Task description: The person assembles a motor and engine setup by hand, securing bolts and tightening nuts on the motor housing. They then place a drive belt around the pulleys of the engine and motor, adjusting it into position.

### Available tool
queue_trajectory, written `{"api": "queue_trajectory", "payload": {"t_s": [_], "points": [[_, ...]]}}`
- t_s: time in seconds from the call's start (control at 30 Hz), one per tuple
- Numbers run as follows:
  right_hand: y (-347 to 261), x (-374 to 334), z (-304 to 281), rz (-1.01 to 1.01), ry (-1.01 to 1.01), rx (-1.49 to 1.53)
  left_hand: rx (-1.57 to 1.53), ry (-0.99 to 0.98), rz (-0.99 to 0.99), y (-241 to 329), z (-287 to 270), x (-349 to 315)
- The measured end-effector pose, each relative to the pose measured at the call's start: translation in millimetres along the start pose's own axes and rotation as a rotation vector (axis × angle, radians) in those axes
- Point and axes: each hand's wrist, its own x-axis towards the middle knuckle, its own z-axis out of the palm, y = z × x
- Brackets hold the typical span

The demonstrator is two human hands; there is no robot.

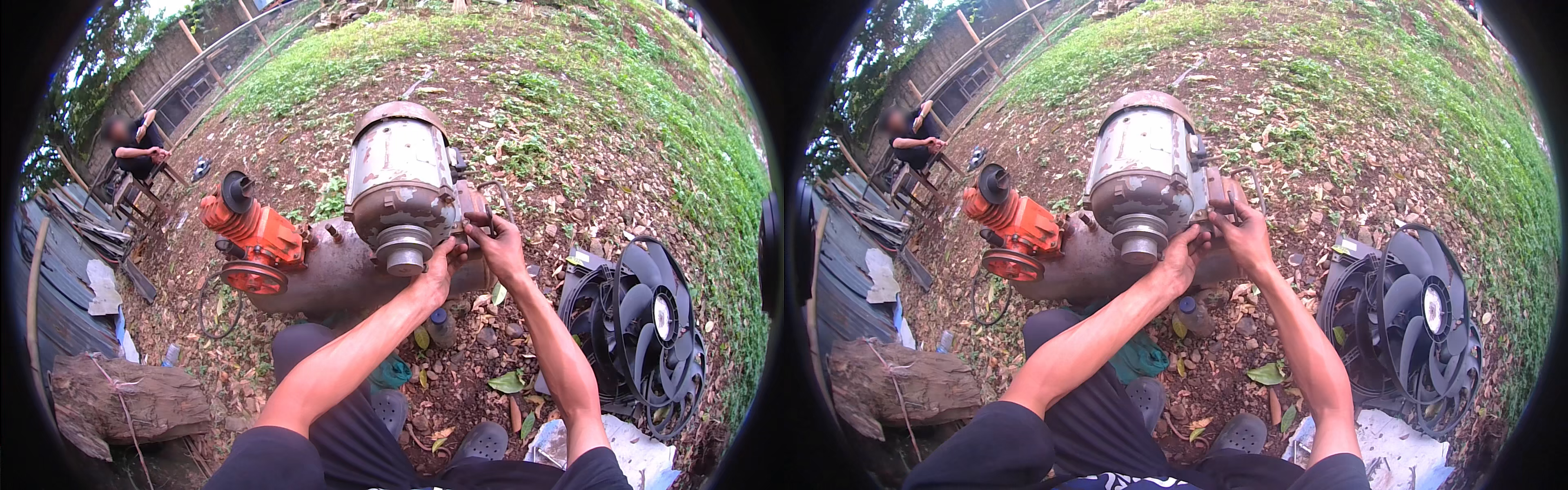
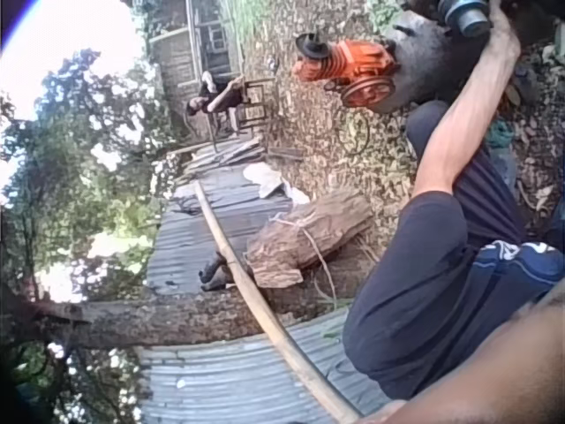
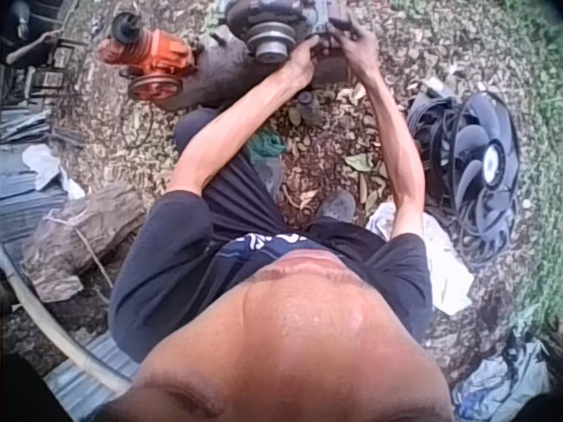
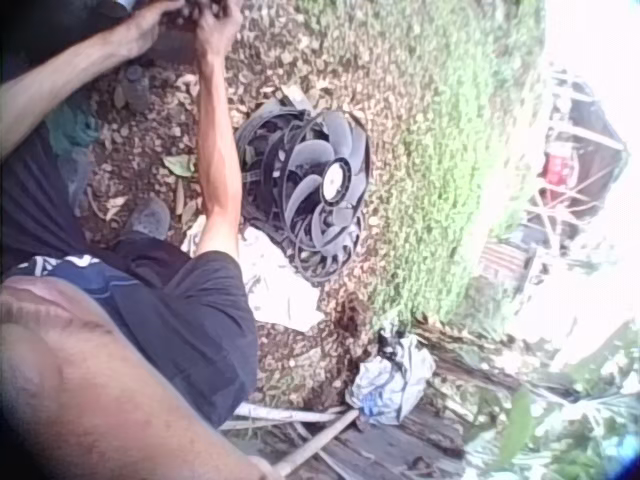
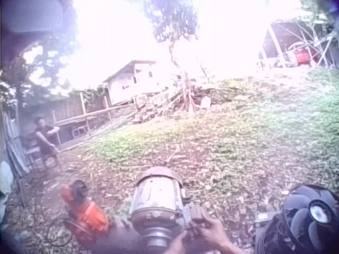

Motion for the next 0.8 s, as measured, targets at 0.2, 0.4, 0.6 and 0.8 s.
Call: {"api": "queue_trajectory", "payload": {"t_s": [0.2,0.4,0.6,0.8], "points": [[4.1,1.7,-5.8,0.126,-0.051,0.372,-0.01,-0.027,0.0,-4.2,-2.0,3.9],[-5.2,-0.5,-14.3,0.234,-0.139,0.675,0.0,-0.111,-0.027,1.7,-6.2,1.7],[-0.8,1.1,-19.2,0.359,-0.158,0.828,0.042,-0.111,-0.043,1.9,-5.3,-1.3],[3.6,-0.5,-20.1,0.389,-0.143,0.865,0.11,-0.105,-0.056,1.1,-5.2,-3.4]]}}
